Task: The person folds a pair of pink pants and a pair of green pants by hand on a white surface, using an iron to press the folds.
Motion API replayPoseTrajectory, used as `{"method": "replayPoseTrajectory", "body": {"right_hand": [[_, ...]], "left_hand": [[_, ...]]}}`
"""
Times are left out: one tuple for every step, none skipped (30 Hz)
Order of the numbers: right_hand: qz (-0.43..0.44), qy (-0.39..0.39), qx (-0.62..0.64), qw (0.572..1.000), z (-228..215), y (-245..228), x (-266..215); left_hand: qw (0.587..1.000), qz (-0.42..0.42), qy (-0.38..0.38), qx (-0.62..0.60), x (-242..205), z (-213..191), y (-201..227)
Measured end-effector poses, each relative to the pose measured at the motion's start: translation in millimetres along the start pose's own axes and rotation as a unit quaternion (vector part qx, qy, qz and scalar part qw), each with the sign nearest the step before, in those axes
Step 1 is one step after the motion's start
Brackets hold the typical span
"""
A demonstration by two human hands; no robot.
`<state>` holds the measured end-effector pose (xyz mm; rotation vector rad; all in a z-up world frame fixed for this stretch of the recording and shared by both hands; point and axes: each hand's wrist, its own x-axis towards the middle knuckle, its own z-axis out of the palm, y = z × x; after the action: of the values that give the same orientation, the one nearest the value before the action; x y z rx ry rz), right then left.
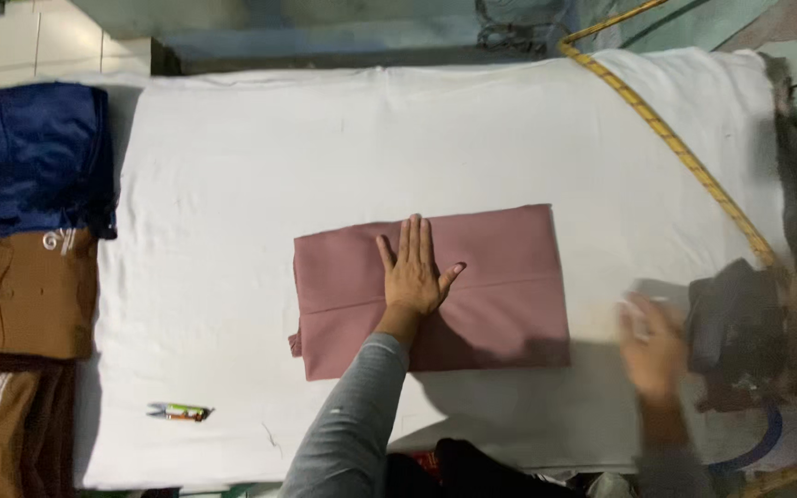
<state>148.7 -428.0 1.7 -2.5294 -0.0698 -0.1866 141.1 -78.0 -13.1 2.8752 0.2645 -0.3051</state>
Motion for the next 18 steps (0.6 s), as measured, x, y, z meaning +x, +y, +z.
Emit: {"method": "replayPoseTrajectory", "body": {"right_hand": [[0.058, -0.061, 0.042, 0.996, 17, -21, -1], [0.055, -0.064, 0.042, 0.996, 29, -30, 3], [0.115, -0.128, 0.049, 0.984, 40, -41, 6], [0.173, -0.188, 0.057, 0.965, 52, -52, 10], [0.171, -0.189, 0.057, 0.965, 61, -41, 13], [0.2, -0.202, 0.039, 0.958, 69, -30, 16], [0.229, -0.214, 0.019, 0.949, 78, -20, 20], [0.224, -0.218, 0.017, 0.95, 77, -22, 21], [0.238, -0.204, 0.075, 0.947, 75, -24, 21], [0.25, -0.188, 0.133, 0.94, 73, -26, 22], [0.245, -0.191, 0.13, 0.941, 60, -47, 28], [0.272, -0.215, 0.264, 0.9, 46, -68, 30], [0.293, -0.234, 0.394, 0.839, 32, -89, 33], [0.291, -0.234, 0.393, 0.84, 28, -92, 37], [0.308, -0.265, 0.397, 0.823, 24, -96, 41], [0.324, -0.296, 0.402, 0.804, 20, -100, 47], [0.321, -0.297, 0.401, 0.805, 19, -96, 48], [0.311, -0.302, 0.409, 0.803, 20, -92, 50]], "left_hand": [[1.0, 0.007, -0.023, -0.02, -2, -4, 0], [1.0, 0.003, -0.023, -0.021, -2, -4, -1], [1.0, 0.006, -0.022, -0.015, -3, -4, -1], [1.0, 0.01, -0.02, -0.008, -2, -5, -2], [1.0, 0.007, -0.018, -0.008, -2, -4, -3], [1.0, 0.01, -0.009, -0.021, -1, -2, -4], [0.999, 0.013, 0.001, -0.034, -2, -1, -5], [0.999, 0.007, 0.002, -0.037, -2, 2, -6], [0.999, 0.01, 0.021, -0.046, -3, 4, -7], [0.997, 0.014, 0.041, -0.056, -3, 7, -7], [0.997, 0.008, 0.043, -0.06, -3, 1, -7], [0.998, 0.004, 0.016, -0.066, -4, -5, -6], [0.997, 0.0, -0.011, -0.072, -6, -11, -5], [0.997, -0.001, -0.01, -0.074, -6, -12, -4], [0.996, -0.009, -0.015, -0.085, -6, -14, -3], [0.995, -0.017, -0.02, -0.097, -5, -16, -2], [0.995, -0.018, -0.017, -0.098, -2, -4, -3], [0.992, -0.028, -0.008, -0.123, 5, 5, -5]]}}
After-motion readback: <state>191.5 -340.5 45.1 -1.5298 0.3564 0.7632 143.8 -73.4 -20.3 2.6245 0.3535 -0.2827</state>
